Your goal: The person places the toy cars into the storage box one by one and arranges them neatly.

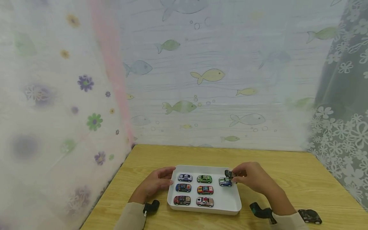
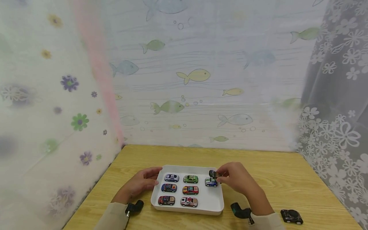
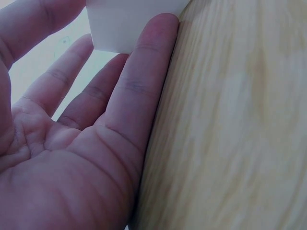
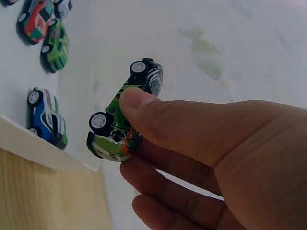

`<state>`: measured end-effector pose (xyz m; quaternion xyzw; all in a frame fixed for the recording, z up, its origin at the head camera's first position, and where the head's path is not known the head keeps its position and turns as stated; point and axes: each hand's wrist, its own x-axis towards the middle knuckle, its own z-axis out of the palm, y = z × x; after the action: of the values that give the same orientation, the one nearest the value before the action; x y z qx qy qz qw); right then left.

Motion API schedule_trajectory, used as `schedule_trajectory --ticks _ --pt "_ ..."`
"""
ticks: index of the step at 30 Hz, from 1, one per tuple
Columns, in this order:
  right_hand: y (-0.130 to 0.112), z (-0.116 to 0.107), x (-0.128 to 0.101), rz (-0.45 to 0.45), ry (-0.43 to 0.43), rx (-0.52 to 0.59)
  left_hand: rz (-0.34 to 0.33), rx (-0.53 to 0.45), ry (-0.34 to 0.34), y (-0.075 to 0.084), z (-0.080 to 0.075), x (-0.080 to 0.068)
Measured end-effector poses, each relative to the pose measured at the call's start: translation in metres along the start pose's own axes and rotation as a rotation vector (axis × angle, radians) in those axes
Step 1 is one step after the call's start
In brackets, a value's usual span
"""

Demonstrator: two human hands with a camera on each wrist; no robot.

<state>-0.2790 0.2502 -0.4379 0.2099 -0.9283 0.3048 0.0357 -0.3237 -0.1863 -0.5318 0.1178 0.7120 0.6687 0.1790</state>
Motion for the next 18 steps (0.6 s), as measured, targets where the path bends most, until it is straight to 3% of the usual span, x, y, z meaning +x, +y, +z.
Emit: schedule_trajectory --ticks 18 --pt "-0.002 0.027 0.005 -0.047 -0.200 -0.043 -0.014 -0.004 0.000 0.003 0.001 0.000"
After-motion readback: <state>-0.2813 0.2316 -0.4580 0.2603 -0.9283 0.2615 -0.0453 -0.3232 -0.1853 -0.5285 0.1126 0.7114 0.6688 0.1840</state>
